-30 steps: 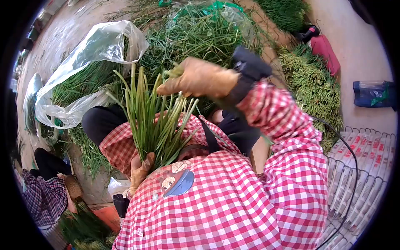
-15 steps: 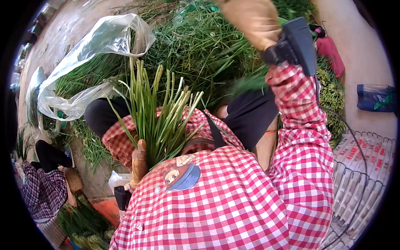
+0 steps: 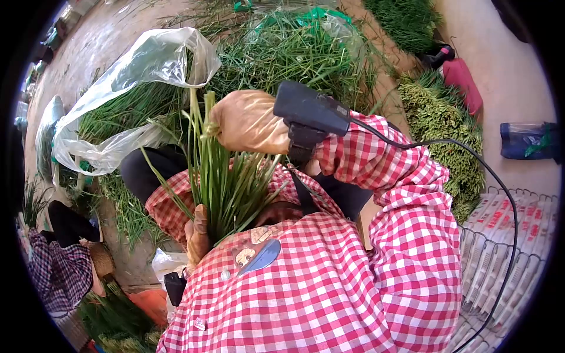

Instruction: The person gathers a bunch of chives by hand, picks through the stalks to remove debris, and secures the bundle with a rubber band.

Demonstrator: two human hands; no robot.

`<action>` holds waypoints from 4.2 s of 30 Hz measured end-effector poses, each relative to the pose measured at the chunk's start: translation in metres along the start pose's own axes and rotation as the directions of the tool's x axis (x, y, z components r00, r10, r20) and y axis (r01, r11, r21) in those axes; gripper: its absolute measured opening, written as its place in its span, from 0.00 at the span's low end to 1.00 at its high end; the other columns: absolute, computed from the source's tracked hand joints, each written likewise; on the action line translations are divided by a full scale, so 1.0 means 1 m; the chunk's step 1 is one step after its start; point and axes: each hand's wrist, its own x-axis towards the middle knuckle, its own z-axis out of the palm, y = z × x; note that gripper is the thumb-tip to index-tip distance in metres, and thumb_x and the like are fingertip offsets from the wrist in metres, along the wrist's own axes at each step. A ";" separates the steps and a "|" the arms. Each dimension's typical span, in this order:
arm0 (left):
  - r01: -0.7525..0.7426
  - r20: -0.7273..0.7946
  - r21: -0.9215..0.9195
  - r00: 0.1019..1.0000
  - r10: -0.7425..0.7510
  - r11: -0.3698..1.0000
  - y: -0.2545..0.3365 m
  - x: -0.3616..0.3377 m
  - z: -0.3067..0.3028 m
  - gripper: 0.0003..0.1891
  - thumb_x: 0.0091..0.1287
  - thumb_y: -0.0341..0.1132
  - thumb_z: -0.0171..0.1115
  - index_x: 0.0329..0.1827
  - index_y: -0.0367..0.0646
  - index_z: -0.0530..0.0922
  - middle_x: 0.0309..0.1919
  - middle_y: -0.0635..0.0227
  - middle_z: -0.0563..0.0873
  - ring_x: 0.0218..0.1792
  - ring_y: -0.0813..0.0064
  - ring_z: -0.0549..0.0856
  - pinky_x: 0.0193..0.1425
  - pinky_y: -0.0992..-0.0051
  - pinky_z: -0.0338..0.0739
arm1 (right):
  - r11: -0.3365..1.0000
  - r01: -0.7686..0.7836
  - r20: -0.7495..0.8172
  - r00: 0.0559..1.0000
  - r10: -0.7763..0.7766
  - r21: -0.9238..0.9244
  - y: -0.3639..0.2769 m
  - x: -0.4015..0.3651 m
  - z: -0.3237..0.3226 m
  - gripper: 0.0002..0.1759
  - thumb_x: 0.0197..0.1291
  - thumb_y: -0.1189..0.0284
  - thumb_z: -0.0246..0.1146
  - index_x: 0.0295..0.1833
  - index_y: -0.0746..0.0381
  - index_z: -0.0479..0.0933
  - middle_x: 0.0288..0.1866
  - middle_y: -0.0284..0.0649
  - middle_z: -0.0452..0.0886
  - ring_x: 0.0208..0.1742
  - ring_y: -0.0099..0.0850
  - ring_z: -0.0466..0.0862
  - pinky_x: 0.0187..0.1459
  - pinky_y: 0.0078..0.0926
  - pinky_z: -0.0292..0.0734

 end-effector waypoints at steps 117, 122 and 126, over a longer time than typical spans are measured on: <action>0.084 0.164 -0.448 0.986 -0.010 0.890 0.006 -0.001 -0.002 0.15 0.68 0.39 0.62 0.50 0.38 0.79 0.40 0.76 0.82 0.38 0.86 0.78 0.44 0.83 0.73 | 0.576 -0.489 0.364 0.872 0.328 0.655 0.005 -0.066 0.026 0.20 0.57 0.53 0.68 0.33 0.61 0.83 0.21 0.28 0.78 0.17 0.14 0.68 0.21 0.13 0.63; 0.080 0.211 -0.444 0.977 0.017 0.892 0.002 -0.003 -0.004 0.16 0.67 0.40 0.63 0.51 0.38 0.79 0.41 0.74 0.83 0.40 0.85 0.79 0.45 0.82 0.74 | 0.837 -0.385 0.277 0.915 0.292 0.388 0.016 -0.059 -0.039 0.18 0.59 0.55 0.64 0.28 0.59 0.81 0.21 0.28 0.78 0.22 0.17 0.75 0.24 0.17 0.71; 0.103 0.259 -0.441 0.966 0.016 0.892 0.002 -0.004 -0.002 0.16 0.68 0.39 0.62 0.53 0.38 0.78 0.42 0.72 0.83 0.40 0.84 0.80 0.45 0.81 0.75 | 0.922 -0.298 -0.179 0.921 0.345 0.247 0.000 -0.054 -0.090 0.17 0.58 0.53 0.65 0.38 0.57 0.80 0.19 0.30 0.76 0.17 0.17 0.72 0.18 0.15 0.69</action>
